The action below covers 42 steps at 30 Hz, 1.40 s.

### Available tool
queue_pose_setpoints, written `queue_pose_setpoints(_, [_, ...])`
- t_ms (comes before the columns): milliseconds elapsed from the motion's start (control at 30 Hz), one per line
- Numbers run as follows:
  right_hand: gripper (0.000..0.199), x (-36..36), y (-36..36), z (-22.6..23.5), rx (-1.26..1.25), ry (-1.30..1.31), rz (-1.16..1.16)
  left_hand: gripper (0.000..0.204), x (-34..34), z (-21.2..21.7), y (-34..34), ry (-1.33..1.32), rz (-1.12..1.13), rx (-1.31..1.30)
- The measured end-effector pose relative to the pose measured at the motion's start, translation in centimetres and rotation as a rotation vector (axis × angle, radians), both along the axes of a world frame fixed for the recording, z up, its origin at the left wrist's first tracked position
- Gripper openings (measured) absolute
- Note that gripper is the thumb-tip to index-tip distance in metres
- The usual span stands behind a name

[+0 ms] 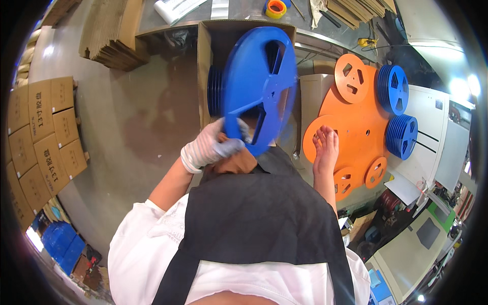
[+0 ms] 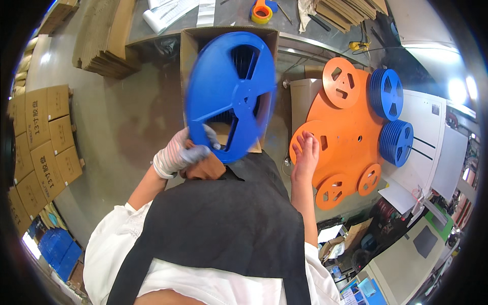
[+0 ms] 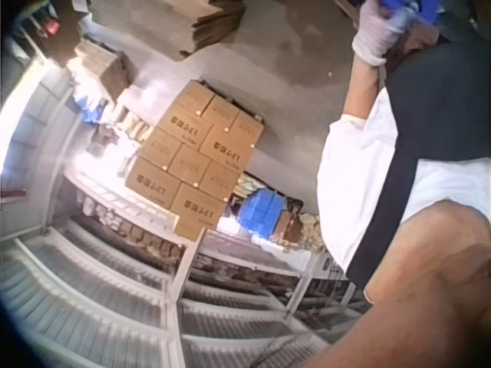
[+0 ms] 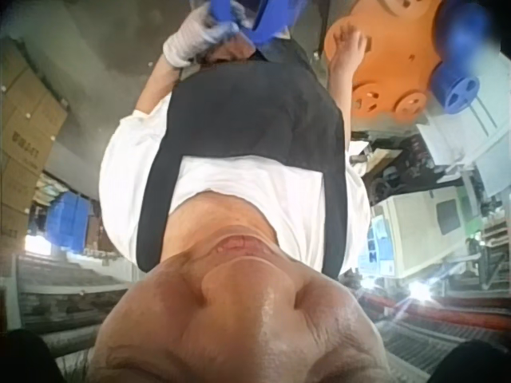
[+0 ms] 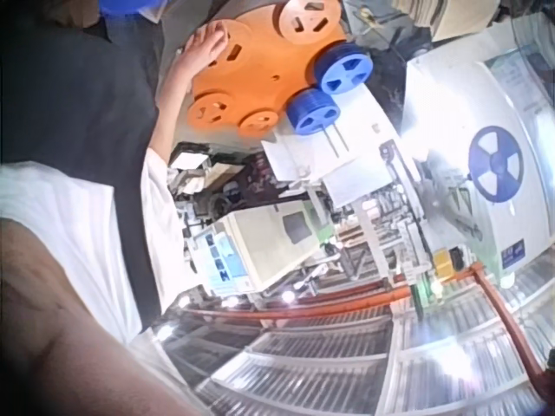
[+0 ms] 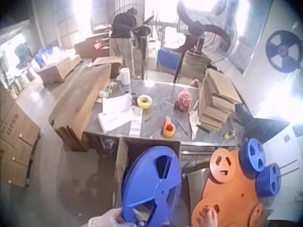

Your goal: The person wipes blue reels with a cloth and places them into a cardboard box and onto a rotating stand.

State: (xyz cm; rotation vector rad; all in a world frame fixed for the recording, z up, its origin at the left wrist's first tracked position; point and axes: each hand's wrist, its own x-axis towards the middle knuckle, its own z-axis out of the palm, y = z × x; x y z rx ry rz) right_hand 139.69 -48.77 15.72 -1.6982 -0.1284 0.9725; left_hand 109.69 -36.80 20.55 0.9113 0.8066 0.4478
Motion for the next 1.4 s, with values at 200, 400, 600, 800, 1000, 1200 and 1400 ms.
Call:
queue_pose_setpoints(200, [0.042, -3.2, 2.9, 2.6, 0.325, 0.591, 0.201, 0.035, 5.3, 2.9, 1.2, 0.556, -0.784, 0.689])
queue_pose_setpoints(400, [0.044, -5.7, 3.5, 3.7, 0.216, 0.645, 0.165, 0.024, 6.1, 2.0, -0.6, 0.699, -0.938, 0.828])
queue_pose_setpoints(600, [0.047, -5.4, 2.8, 3.6, 0.307, 0.705, 0.133, 0.03, 5.9, 1.5, -1.3, 0.68, -0.891, 0.84])
queue_pose_setpoints(800, [0.052, -5.2, 2.6, 3.6, 0.331, 0.71, 0.188, 0.031, 5.8, 1.7, -1.6, 0.721, -0.869, 0.864])
queue_pose_setpoints(1000, [0.06, -3.6, 5.1, 5.1, 0.509, 0.276, 0.408, 0.022, 3.3, 2.6, 0.4, 0.551, -0.193, 0.583])
queue_pose_setpoints(1200, [0.052, 1.6, 2.3, 3.5, 0.041, 0.005, 0.027, 0.028, -0.2, 0.5, -1.0, -0.274, 0.375, -0.373])
queue_pose_setpoints(1400, [0.059, 0.7, 1.1, 5.7, 0.404, 0.773, -0.02, 0.031, -1.3, -1.3, -1.1, -0.28, 0.389, -0.411])
